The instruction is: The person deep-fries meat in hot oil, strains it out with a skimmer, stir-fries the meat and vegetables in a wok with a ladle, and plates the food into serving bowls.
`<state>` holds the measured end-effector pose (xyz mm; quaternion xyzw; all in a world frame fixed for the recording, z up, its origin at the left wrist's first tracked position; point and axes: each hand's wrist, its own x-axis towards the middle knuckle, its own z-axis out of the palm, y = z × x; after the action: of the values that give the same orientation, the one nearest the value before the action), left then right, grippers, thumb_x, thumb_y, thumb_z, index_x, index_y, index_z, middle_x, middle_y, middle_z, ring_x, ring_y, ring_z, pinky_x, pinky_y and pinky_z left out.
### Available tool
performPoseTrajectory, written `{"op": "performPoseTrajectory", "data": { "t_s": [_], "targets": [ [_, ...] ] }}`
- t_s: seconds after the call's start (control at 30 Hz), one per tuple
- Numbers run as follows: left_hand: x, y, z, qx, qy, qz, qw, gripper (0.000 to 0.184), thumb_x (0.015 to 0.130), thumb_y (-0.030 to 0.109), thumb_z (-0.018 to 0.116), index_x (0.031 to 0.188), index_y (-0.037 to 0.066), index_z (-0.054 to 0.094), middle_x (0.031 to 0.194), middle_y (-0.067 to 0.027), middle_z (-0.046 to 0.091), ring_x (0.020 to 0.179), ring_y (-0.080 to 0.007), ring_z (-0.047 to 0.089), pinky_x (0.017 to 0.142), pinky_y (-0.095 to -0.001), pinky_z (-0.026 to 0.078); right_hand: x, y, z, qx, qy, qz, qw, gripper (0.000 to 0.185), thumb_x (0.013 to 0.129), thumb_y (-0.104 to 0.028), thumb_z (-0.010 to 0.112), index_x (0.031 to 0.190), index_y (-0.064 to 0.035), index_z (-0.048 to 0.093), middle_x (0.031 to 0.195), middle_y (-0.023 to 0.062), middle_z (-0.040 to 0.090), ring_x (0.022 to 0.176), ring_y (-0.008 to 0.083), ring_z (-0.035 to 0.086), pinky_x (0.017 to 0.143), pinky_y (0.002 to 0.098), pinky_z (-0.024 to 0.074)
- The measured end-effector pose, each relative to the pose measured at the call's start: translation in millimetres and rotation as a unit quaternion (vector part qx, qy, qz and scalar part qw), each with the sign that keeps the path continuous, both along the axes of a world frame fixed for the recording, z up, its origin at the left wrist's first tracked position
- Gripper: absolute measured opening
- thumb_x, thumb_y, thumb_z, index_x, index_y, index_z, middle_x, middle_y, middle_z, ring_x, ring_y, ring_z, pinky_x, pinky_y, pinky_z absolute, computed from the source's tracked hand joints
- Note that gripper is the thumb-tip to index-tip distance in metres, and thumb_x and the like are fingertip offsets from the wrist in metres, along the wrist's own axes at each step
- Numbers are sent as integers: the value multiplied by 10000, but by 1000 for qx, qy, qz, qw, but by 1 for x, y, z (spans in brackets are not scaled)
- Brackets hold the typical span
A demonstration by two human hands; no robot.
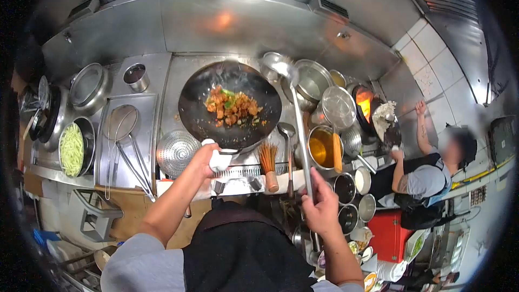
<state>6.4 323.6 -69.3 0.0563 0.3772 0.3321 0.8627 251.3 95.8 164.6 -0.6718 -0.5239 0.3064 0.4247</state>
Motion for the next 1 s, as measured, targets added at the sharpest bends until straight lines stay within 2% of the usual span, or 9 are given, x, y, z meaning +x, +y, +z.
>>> {"op": "performPoseTrajectory", "data": {
  "t_s": [0.1, 0.17, 0.23, 0.37, 0.47, 0.57, 0.6, 0.77, 1.0],
  "targets": [
    [-11, -14, 46, 1, 3, -15, 1000, 200, 798, 95, 547, 946, -39, 544, 798, -168, 624, 653, -346, 666, 570, -507, 596, -12, 2, 25, 17, 39, -44, 998, 698, 818, 102, 513, 1491, 1, 360, 948, 40, 576, 661, 55, 513, 524, 189, 427],
    [-11, -29, 87, 116, 187, 31, 975, 96, 780, 38, 608, 848, -30, 602, 732, -91, 620, 619, -225, 654, 536, -398, 549, -16, 3, 30, 22, 76, -73, 994, 704, 818, 94, 512, 1498, -15, 361, 920, 39, 583, 601, 52, 497, 487, 189, 405],
    [-1, -41, 73, 238, 294, 92, 921, 174, 750, -29, 602, 919, -32, 643, 822, -49, 660, 765, -159, 634, 671, -315, 493, -19, 15, 13, 30, 124, -86, 988, 706, 818, 90, 508, 1500, -26, 364, 904, 39, 586, 586, 52, 493, 482, 189, 401],
    [14, -51, 34, 260, 297, 121, 911, 250, 733, -52, 603, 977, -21, 647, 896, -54, 668, 801, -157, 623, 726, -306, 485, -36, 47, -36, -77, 273, -60, 957, 706, 845, 55, 550, 1512, -62, 352, 888, 58, 597, 526, 76, 478, 451, 208, 391],
    [-3, -55, 58, 185, 374, 48, 907, 209, 752, -6, 626, 960, -26, 629, 876, -73, 668, 781, -190, 637, 712, -344, 507, -50, 61, -71, -135, 585, 19, 800, 566, 894, -1, 547, 1435, -38, 382, 922, 81, 581, 501, 83, 462, 429, 227, 391],
    [-44, -63, 16, 16, 190, 24, 981, 189, 746, 28, 616, 923, -31, 586, 829, -133, 645, 713, -283, 670, 648, -421, 572, -41, 59, -103, -175, 766, 36, 618, 458, 938, -38, 488, 1388, -50, 399, 1008, 105, 539, 528, 63, 437, 458, 226, 413],
    [-58, -74, 25, -60, 78, 6, 995, 265, 747, 47, 587, 992, -51, 566, 858, -172, 649, 722, -317, 682, 671, -439, 598, -40, 52, -102, -188, 742, 38, 642, 492, 937, -33, 485, 1417, -58, 384, 1004, 106, 537, 528, 64, 435, 461, 223, 411],
    [-84, -114, 20, -84, 51, -36, 994, 310, 773, 68, 581, 1052, -64, 552, 948, -204, 670, 799, -340, 697, 702, -448, 607, -19, 37, -69, -182, 597, 78, 777, 622, 915, -20, 522, 1502, -75, 327, 999, 138, 546, 497, 93, 443, 432, 227, 391],
    [-54, -125, 28, -23, 134, 14, 991, 262, 820, 14, 549, 1070, -64, 538, 966, -191, 664, 825, -337, 702, 722, -464, 603, 21, 49, -72, -149, 694, 121, 694, 623, 903, -47, 549, 1482, -42, 319, 990, 151, 541, 481, 99, 447, 400, 236, 384]
  ]
}}
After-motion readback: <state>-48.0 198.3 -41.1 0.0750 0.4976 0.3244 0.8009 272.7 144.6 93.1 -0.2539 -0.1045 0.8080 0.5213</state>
